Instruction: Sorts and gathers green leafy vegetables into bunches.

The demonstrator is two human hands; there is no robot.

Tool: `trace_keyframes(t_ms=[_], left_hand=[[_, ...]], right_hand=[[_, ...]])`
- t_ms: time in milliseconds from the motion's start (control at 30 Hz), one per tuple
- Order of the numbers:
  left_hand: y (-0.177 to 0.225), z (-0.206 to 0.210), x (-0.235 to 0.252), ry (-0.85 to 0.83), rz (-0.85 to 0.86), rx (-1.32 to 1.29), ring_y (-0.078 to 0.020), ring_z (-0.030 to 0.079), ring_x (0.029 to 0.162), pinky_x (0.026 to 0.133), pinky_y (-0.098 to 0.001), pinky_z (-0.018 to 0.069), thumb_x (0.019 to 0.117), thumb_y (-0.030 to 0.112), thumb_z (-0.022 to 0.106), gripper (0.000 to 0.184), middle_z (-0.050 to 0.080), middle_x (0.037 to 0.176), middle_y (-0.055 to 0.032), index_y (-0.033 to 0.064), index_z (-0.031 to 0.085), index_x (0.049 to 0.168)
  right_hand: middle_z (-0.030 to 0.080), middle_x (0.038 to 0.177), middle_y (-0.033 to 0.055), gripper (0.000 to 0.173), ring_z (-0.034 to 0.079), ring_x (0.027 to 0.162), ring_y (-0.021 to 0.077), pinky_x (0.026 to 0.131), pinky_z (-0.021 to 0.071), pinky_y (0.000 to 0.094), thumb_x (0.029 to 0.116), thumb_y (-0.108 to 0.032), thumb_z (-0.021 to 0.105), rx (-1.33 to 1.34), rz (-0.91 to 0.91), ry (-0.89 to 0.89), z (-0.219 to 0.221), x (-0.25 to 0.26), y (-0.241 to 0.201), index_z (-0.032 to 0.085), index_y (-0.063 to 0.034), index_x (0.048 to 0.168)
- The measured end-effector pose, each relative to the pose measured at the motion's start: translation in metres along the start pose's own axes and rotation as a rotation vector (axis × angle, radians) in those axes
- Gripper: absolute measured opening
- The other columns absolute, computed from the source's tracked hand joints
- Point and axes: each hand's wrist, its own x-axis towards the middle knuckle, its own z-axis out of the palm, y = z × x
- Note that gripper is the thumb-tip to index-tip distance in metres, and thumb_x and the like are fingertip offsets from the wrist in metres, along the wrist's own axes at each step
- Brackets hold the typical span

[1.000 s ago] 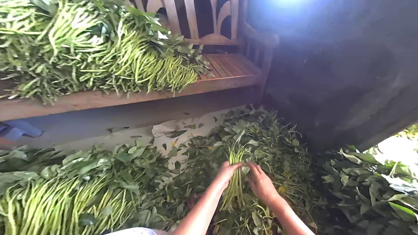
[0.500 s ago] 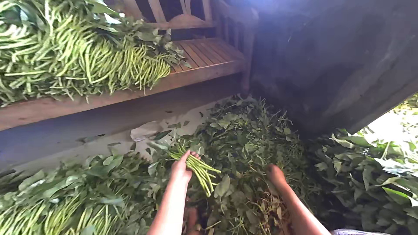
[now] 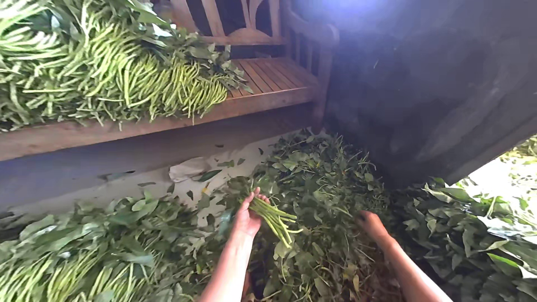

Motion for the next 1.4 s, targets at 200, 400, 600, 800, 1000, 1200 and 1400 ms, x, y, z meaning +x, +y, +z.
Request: trace_keyframes(t_ms=[200, 400, 600, 800, 1000, 1200, 1400], left_hand=[[0.003, 0.026, -0.022, -0.094, -0.061, -0.008, -0.0127, 0.069, 0.072, 0.066, -0.0269, 0.0605, 0.1068, 0.015, 0.046, 0.016, 0.069, 0.091, -0.0046, 0.0088, 0.059, 0.111], [0.0, 0.035, -0.044, -0.116, -0.201, 0.188, -0.0168, 0.065, 0.063, 0.061, -0.0311, 0.0602, 0.1049, 0.012, 0.051, 0.017, 0.061, 0.075, -0.007, 0.0029, 0.059, 0.116], [-0.021, 0.052, -0.066, -0.11, -0.142, 0.624, -0.0194, 0.067, 0.064, 0.06, -0.0321, 0.0593, 0.0966, 0.001, 0.065, 0.016, 0.07, 0.083, -0.013, -0.0047, 0.062, 0.111], [-0.054, 0.04, -0.067, -0.129, -0.097, 0.655, -0.0224, 0.072, 0.082, 0.073, -0.0369, 0.0625, 0.0928, 0.005, 0.074, 0.03, 0.072, 0.102, -0.0151, -0.0032, 0.062, 0.119], [-0.054, 0.032, -0.058, -0.12, -0.036, 0.766, -0.0237, 0.069, 0.099, 0.084, -0.0385, 0.06, 0.0845, 0.003, 0.08, 0.045, 0.068, 0.116, -0.0176, -0.0032, 0.062, 0.125], [-0.05, 0.03, -0.048, 0.002, -0.109, 0.674, -0.0263, 0.07, 0.085, 0.073, -0.0401, 0.0608, 0.0856, -0.002, 0.076, 0.042, 0.068, 0.104, -0.0198, -0.0039, 0.06, 0.125], [-0.058, 0.022, -0.038, 0.165, -0.076, 0.61, -0.0275, 0.07, 0.081, 0.071, -0.0404, 0.0609, 0.0849, -0.003, 0.077, 0.039, 0.068, 0.099, -0.0222, -0.0092, 0.058, 0.119]], right_hand=[[0.066, 0.111, 0.0126, 0.031, 0.065, 0.078, 0.0158, 0.07, 0.0574, 0.0332, 0.1043, -0.019, 0.058, 0.439, 0.048, -0.095, -0.043, -0.037, -0.032, 0.061, -0.0018, 0.13], [0.074, 0.109, 0.0091, 0.028, 0.066, 0.065, 0.0129, 0.058, 0.0556, 0.0285, 0.1087, -0.021, 0.05, 0.756, -0.113, -0.11, -0.012, -0.056, -0.056, 0.054, -0.0042, 0.13], [0.073, 0.102, 0.0095, 0.027, 0.068, 0.066, 0.0162, 0.061, 0.0603, 0.0342, 0.1051, -0.016, 0.056, 0.693, -0.239, -0.046, 0.062, -0.07, -0.098, 0.057, 0.0002, 0.127], [0.069, 0.108, 0.0138, 0.032, 0.071, 0.076, 0.0215, 0.07, 0.0626, 0.0399, 0.1032, -0.019, 0.061, 0.44, -0.281, -0.149, 0.087, -0.069, -0.119, 0.061, -0.0007, 0.13], [0.069, 0.109, 0.0138, 0.035, 0.069, 0.075, 0.0203, 0.069, 0.0613, 0.0387, 0.1048, -0.023, 0.059, 0.393, -0.255, -0.321, 0.08, -0.068, -0.123, 0.061, -0.0033, 0.134], [0.072, 0.105, 0.0123, 0.036, 0.068, 0.088, 0.0181, 0.084, 0.0566, 0.0376, 0.1004, -0.032, 0.066, 0.288, -0.281, -0.347, 0.071, -0.064, -0.117, 0.07, -0.0018, 0.12], [0.071, 0.094, 0.0187, 0.05, 0.068, 0.095, 0.033, 0.091, 0.0527, 0.0535, 0.1025, -0.046, 0.056, -0.05, -0.376, -0.248, 0.072, -0.064, -0.117, 0.072, 0.0016, 0.094]])
